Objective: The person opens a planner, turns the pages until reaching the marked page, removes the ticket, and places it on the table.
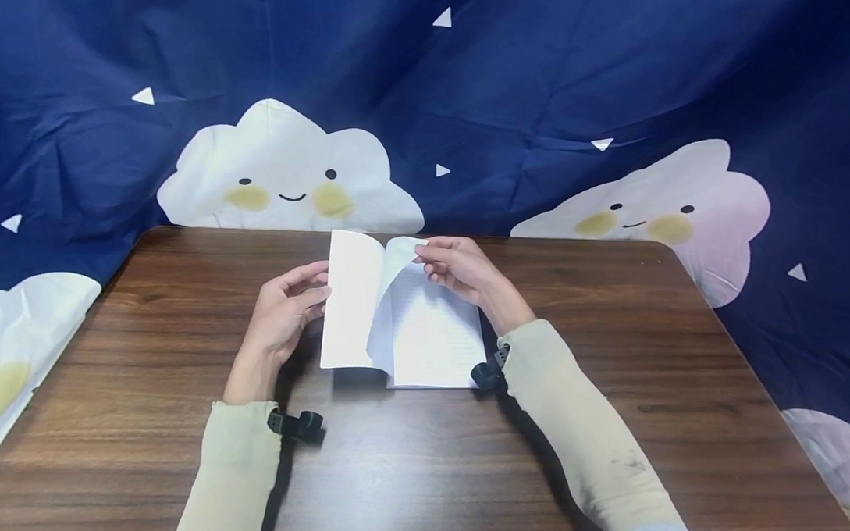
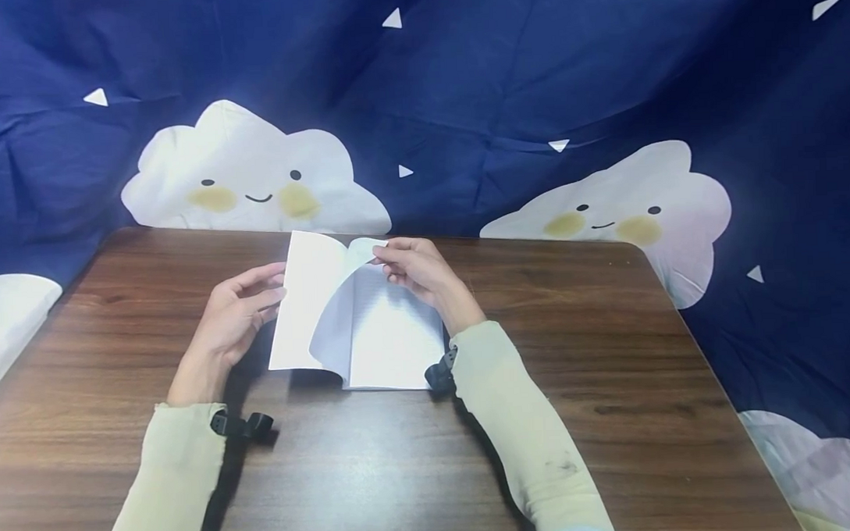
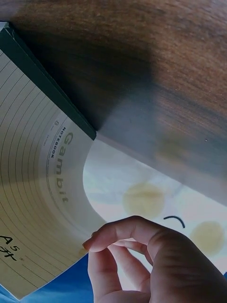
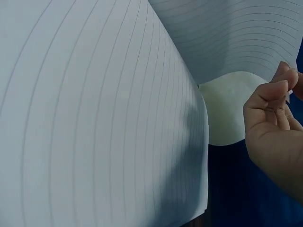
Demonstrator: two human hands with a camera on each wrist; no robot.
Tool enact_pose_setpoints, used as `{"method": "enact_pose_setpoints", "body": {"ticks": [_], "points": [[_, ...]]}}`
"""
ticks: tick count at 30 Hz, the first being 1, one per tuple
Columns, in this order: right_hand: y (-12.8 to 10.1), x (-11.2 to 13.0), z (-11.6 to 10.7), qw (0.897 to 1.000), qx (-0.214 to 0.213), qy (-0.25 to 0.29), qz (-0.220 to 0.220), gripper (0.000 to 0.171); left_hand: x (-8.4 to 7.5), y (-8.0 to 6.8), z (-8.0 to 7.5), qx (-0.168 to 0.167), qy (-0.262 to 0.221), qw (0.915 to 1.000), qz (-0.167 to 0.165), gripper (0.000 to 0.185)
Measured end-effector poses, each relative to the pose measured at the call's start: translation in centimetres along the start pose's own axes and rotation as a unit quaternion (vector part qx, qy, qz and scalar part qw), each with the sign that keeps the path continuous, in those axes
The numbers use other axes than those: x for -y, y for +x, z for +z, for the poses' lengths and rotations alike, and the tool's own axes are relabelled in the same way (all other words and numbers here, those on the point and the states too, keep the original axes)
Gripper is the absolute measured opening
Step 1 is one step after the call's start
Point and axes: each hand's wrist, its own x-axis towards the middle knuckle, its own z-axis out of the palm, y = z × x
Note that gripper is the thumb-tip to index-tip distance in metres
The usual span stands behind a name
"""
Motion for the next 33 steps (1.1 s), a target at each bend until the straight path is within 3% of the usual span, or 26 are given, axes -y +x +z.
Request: {"method": "enact_pose_setpoints", "body": {"ticks": [7, 15, 23, 33], "points": [[0.2, -0.4, 1.0, 1.0, -0.004, 0.002, -0.015, 0.003, 0.0, 0.1, -0.1, 0.0, -0.014, 0.9999, -0.005, 0.046], [0.5, -1.0, 2.4, 0.999, -0.01, 0.026, -0.029, 0.013, -0.1, -0.1, 0.0, -0.003, -0.021, 0.9998, -0.005, 0.046], [0.8, -1.7, 4.2, 0.999, -0.015, 0.017, -0.023, 0.004, -0.2, -0.1, 0.0, -0.001, -0.024, 0.9997, -0.006, 0.047], [1.1, -2.7, 5.7, 0.998, 0.007, 0.048, -0.028, 0.004, -0.4, -0.1, 0.2, -0.009, -0.021, 0.9997, -0.001, 0.044]]}}
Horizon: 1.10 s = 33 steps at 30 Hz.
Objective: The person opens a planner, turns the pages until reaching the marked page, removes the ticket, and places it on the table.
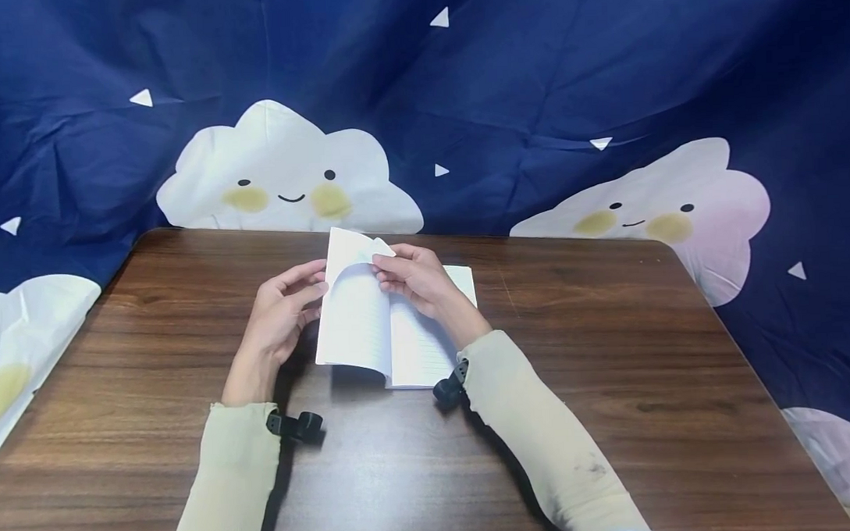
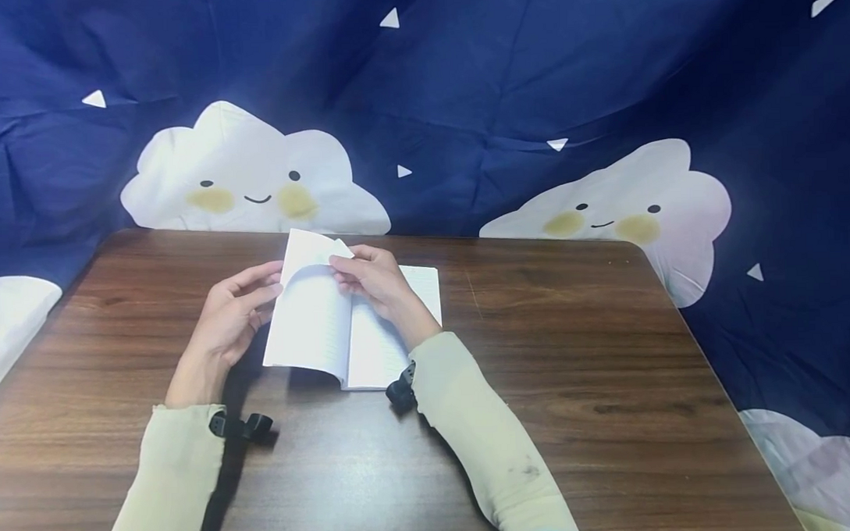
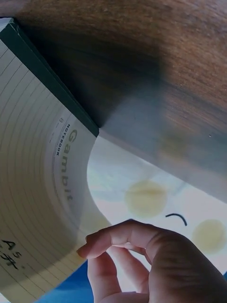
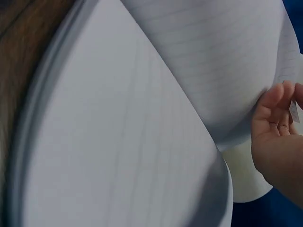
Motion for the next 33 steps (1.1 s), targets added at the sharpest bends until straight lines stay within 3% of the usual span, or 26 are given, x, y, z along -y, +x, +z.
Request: {"method": "enact_pose_setpoints", "body": {"ticks": [6, 12, 20, 33], "points": [[0.1, -0.4, 0.8, 1.0, 0.005, -0.02, -0.006, 0.006, -0.1, -0.1, -0.1, -0.002, -0.015, 0.9998, 0.01, 0.045], [0.1, -0.3, 1.4, 0.996, 0.008, -0.085, -0.015, 0.018, -0.1, 0.0, -0.1, -0.001, -0.019, 0.9997, 0.017, 0.045], [-0.4, -0.1, 2.2, 0.965, 0.04, -0.258, -0.034, 0.039, -0.5, -0.2, -0.5, 0.004, -0.006, 0.9997, 0.022, 0.043], [-0.7, 0.0, 2.4, 0.961, 0.068, -0.268, -0.023, 0.041, -0.8, -0.4, -0.8, -0.012, 0.012, 0.9998, 0.005, 0.048]]}}
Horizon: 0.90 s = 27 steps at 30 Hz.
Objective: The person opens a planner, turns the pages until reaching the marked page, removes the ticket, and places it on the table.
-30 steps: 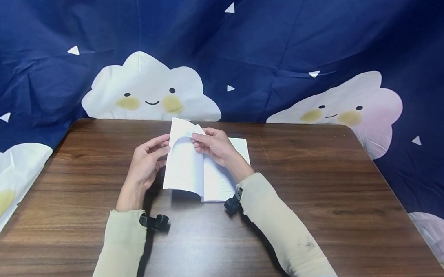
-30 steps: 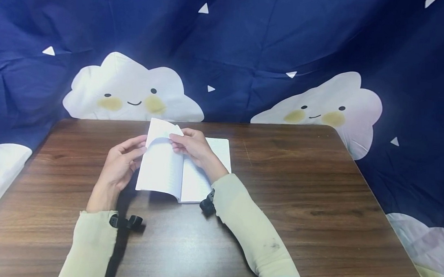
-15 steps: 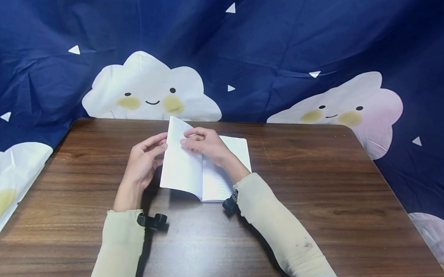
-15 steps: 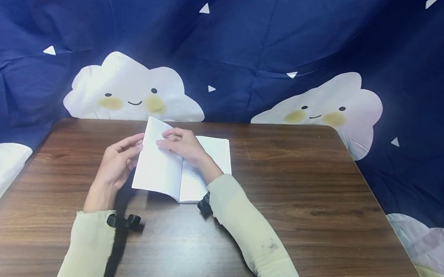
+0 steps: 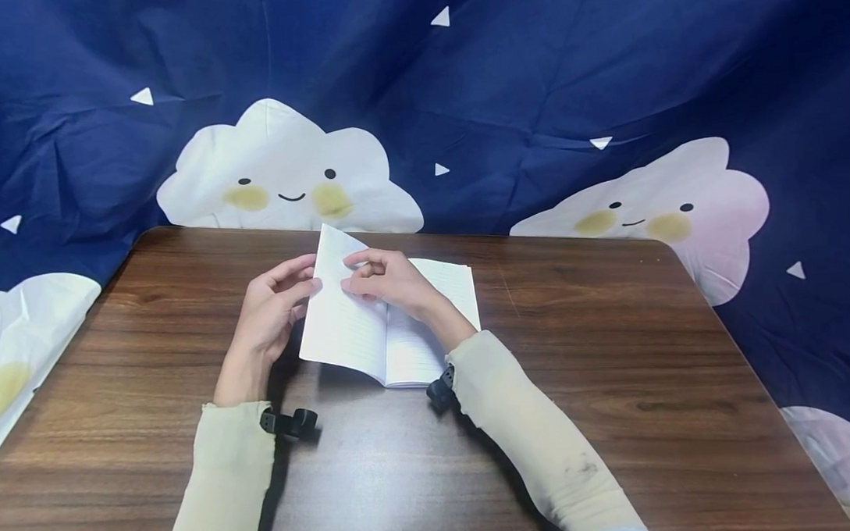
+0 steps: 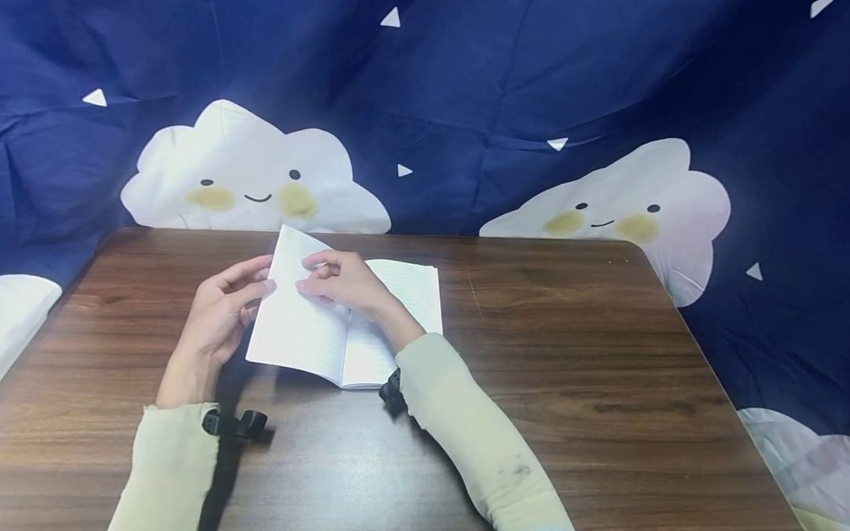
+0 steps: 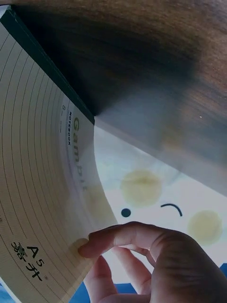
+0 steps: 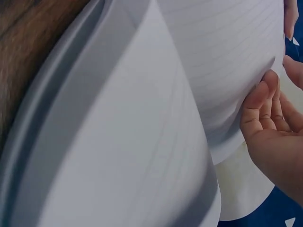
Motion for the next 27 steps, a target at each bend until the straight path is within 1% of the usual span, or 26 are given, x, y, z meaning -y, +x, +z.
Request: {"method": "enact_pose_setpoints", "body": {"ticks": [4, 7, 12, 16, 21, 27], "points": [[-0.2, -0.1, -0.3, 1.0, 0.004, -0.009, 0.001, 0.039, 0.2, 0.2, -0.1, -0.008, 0.009, 0.9999, -0.002, 0.046], [-0.5, -0.3, -0.8, 1.0, 0.01, -0.021, -0.002, 0.037, 0.3, 0.2, -0.1, -0.009, 0.007, 0.9999, -0.001, 0.045], [-1.1, -0.5, -2.3, 0.999, 0.013, -0.032, -0.017, 0.036, 0.5, 0.3, -0.2, -0.008, -0.001, 1.0, 0.003, 0.042], [-1.7, -0.5, -4.2, 0.999, -0.003, -0.031, -0.008, 0.04, 0.6, 0.3, -0.1, -0.008, 0.004, 1.0, 0.002, 0.043], [-2.3, -0.6, -6.7, 0.999, -0.033, -0.032, 0.009, 0.039, 0.5, 0.3, 0.0, -0.007, 0.015, 0.9999, 0.002, 0.045], [-3.2, -0.8, -8.7, 0.998, -0.056, -0.026, 0.012, 0.043, 0.5, 0.2, -0.1, -0.01, 0.007, 0.9999, 0.005, 0.045]]}}
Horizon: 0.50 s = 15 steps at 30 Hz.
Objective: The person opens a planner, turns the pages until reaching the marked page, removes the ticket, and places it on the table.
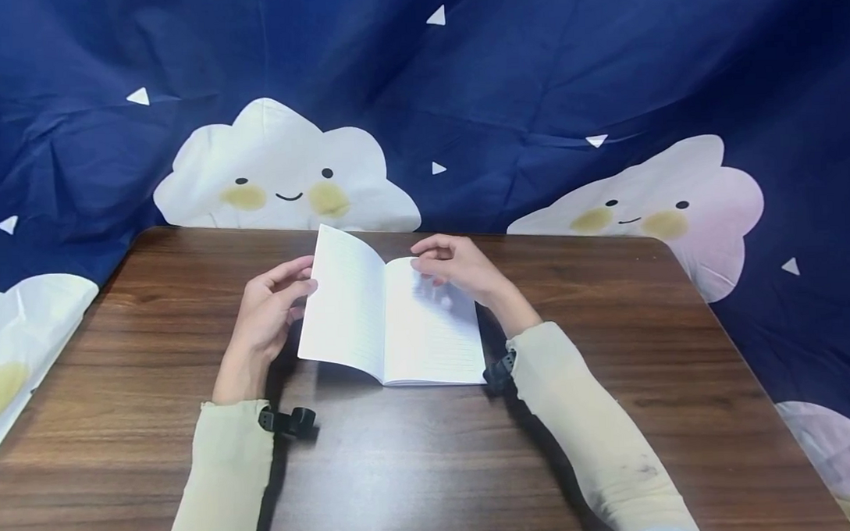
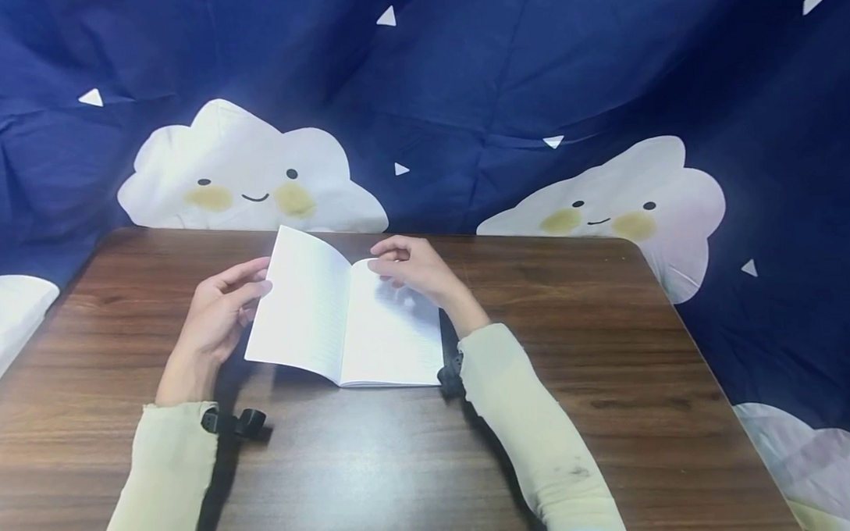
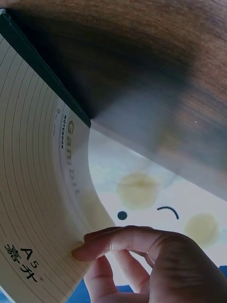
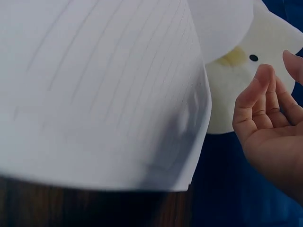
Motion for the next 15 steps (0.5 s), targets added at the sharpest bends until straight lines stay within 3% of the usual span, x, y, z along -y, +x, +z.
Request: {"method": "enact_pose_setpoints", "body": {"ticks": [15], "points": [[-0.2, -2.6, -3.3, 0.999, -0.041, 0.012, 0.007, 0.04, -0.1, 0.0, -0.1, 0.002, 0.005, 1.0, 0.0, 0.045]]}}
